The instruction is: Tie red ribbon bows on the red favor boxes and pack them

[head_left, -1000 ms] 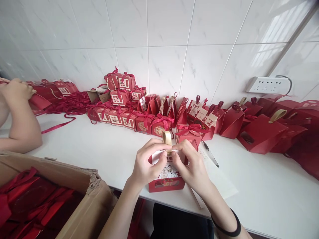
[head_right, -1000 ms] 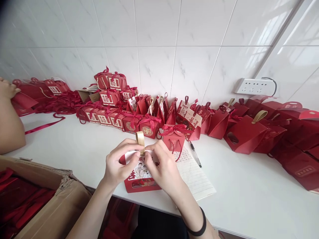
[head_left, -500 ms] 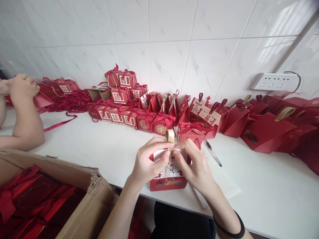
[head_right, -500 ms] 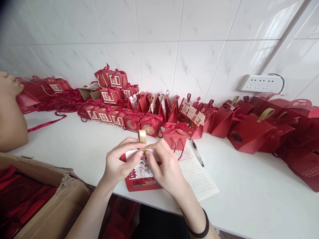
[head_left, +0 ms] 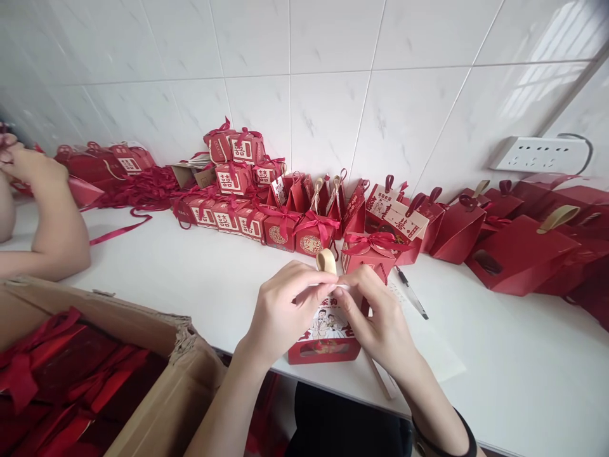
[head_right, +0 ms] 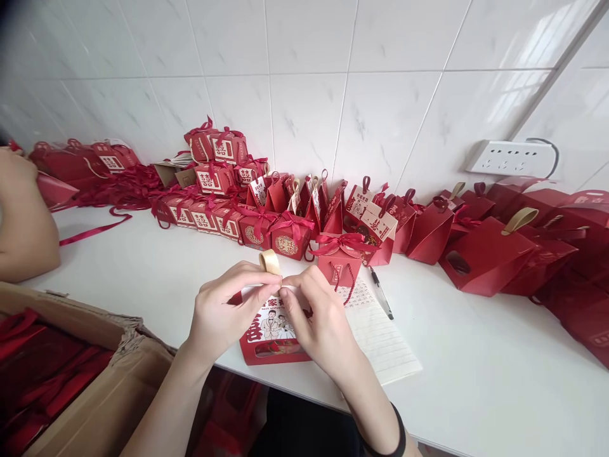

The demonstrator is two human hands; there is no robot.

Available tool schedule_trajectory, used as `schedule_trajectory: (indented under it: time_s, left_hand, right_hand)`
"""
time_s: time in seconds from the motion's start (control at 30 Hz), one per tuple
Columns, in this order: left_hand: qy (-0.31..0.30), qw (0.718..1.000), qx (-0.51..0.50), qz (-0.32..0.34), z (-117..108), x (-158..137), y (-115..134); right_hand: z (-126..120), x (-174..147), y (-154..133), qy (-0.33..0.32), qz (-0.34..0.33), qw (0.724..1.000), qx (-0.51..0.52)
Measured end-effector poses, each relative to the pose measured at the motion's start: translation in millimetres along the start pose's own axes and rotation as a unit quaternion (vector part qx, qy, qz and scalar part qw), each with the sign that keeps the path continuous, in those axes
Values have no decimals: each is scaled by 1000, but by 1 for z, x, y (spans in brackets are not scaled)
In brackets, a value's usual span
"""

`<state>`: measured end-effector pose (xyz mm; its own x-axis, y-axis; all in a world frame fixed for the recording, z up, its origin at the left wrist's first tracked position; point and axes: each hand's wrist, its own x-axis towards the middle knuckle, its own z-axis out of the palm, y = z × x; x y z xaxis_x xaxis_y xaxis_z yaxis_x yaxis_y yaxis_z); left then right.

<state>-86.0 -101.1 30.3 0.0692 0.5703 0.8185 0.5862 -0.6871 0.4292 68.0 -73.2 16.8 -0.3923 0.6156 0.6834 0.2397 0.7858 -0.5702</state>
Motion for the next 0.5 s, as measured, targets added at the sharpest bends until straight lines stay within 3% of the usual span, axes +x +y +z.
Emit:
schedule_trajectory:
  time_s: [0.1, 0.4, 0.5]
  left_hand:
    - [10, 1000, -11, 28, 2, -1, -4]
    - [-15, 996, -79, -34, 1, -2, -1]
    - [34, 996, -60, -63, 4, -4, -1]
  right_hand:
    - [-1, 0, 1, -6, 0, 1000, 4]
    - [0, 0, 2, 4, -10, 1000, -2]
    - [1, -1, 0, 6, -8, 1000, -2]
